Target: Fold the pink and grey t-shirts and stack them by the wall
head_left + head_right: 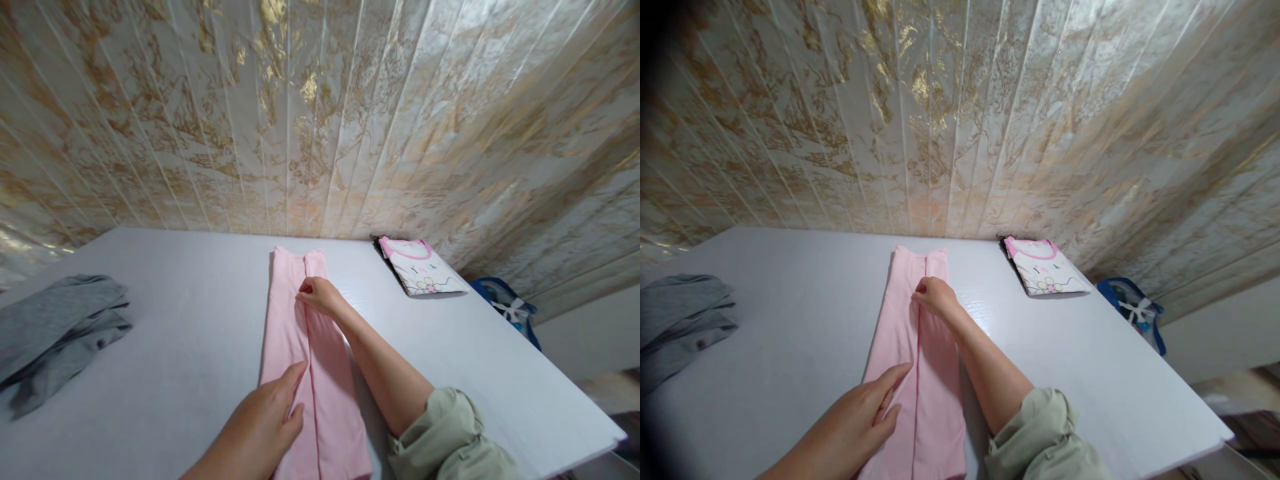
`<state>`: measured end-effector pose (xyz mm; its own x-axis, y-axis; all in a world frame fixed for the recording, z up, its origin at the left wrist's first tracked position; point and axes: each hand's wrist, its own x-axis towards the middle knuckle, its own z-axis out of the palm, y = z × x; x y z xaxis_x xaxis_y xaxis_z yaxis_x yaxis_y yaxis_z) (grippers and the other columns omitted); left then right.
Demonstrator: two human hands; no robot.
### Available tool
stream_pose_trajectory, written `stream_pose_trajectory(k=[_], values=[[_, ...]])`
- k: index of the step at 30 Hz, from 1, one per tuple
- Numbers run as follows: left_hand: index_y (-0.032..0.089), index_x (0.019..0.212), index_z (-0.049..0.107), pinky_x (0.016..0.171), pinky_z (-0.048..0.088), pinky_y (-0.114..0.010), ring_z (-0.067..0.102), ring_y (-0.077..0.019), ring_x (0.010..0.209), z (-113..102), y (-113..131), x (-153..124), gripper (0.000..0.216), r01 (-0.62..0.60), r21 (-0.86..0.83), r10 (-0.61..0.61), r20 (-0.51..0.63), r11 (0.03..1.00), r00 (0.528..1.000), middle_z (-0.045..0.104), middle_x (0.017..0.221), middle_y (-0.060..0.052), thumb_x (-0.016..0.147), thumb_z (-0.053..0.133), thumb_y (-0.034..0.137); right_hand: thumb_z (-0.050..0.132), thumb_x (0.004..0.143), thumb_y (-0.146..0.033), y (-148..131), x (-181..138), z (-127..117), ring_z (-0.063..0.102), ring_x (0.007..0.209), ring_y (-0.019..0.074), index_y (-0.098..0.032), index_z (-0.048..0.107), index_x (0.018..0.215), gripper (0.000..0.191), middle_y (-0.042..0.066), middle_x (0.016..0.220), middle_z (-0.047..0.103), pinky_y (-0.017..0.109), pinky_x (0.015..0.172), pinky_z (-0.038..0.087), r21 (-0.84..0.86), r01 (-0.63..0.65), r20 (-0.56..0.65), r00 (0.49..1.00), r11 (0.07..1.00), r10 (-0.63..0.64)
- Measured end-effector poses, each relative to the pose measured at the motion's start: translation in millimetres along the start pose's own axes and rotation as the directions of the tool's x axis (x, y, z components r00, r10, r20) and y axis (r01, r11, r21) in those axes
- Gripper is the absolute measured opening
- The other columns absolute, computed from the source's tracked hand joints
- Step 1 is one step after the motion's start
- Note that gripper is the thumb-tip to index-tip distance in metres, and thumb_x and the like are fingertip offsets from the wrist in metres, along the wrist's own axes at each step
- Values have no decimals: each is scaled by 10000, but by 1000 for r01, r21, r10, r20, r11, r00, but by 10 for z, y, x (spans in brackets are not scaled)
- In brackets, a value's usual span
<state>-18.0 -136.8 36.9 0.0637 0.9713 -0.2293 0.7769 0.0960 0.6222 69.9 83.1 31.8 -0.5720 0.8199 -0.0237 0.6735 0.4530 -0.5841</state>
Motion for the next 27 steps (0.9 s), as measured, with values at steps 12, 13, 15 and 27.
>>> stream_pose_trajectory(k=[12,13,15,27], values=[[202,1178,631,705,491,-274,645,-169,730,-157,-29,84,395,-53,-81,37,-186,995,982,684,785,-15,931,388,392,620,788,-222,40,-50,-8,589,700,133,-180,689,853,104,24,802,702,216,599,361,43,26,-70,997,999,-23],[197,1146,643,769,501,-298,654,-182,820,-187,-93,139,388,-80,-21,72,-273,997,959,703,879,-41,939,368,377,610,790,-210,38,-63,-29,585,696,131,-177,684,864,109,23,794,697,214,597,360,56,33,-88,996,998,-28],[190,1168,637,947,465,-372,612,-223,1074,-210,-245,248,382,-119,149,170,-394,982,904,688,1137,-88,935,378,346,585,791,-182,25,-90,-66,580,700,128,-175,676,874,123,21,796,689,211,600,358,60,55,-116,992,997,-47],[151,1451,407,1163,211,-508,292,-286,1434,-48,-477,350,603,61,483,133,-356,873,925,361,1542,-103,932,406,458,569,816,-174,-34,-155,-94,587,728,141,-201,674,883,127,28,854,698,216,625,366,-47,22,-20,1000,999,-23]])
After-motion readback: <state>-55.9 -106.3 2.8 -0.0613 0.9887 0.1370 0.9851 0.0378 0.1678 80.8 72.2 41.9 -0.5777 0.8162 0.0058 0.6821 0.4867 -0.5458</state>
